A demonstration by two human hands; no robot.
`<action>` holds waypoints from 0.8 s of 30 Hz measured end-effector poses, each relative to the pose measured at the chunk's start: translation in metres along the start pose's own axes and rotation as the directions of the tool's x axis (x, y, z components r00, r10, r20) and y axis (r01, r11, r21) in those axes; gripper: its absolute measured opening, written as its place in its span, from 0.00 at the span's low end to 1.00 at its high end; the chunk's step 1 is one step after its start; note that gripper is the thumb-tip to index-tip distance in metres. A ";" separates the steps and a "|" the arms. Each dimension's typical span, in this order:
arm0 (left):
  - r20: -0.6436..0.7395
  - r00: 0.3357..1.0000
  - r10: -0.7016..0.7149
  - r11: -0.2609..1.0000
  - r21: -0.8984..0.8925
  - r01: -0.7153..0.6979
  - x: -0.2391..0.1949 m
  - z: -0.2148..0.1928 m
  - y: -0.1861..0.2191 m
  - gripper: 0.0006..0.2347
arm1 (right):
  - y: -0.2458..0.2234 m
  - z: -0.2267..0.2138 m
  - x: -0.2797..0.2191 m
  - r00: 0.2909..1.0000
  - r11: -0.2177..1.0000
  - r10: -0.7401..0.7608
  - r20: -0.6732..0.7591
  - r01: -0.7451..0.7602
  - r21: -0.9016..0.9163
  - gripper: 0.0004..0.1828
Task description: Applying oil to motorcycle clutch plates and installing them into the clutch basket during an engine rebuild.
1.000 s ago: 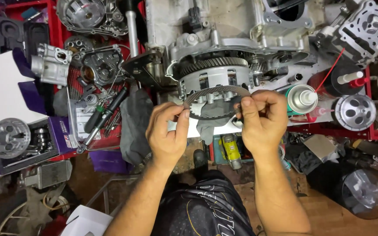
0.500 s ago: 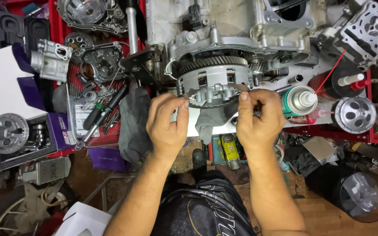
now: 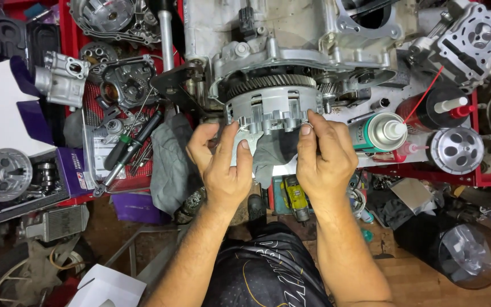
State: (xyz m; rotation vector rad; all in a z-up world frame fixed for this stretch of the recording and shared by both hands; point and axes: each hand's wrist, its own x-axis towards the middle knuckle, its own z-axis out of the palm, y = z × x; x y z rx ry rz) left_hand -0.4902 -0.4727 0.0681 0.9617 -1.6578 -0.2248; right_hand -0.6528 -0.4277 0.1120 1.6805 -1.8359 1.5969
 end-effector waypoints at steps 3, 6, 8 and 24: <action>0.046 0.999 0.015 1.000 -0.003 -0.015 0.003 0.001 0.005 0.18 | 0.002 0.000 -0.001 1.000 1.000 0.001 0.017 -0.001 -0.010 0.10; 0.076 0.997 0.028 0.999 0.025 -0.030 0.003 0.004 0.007 0.18 | -0.003 -0.002 0.001 0.999 1.000 0.009 0.034 -0.009 -0.010 0.11; 0.087 0.996 0.033 0.997 0.060 -0.038 0.001 0.004 0.008 0.19 | -0.003 -0.001 0.000 0.999 1.000 0.007 0.035 -0.007 -0.008 0.11; 0.377 0.926 -0.022 0.968 0.239 -0.075 -0.060 -0.137 -0.007 0.17 | 0.027 -0.024 -0.087 0.986 0.994 -0.036 0.162 0.018 0.112 0.17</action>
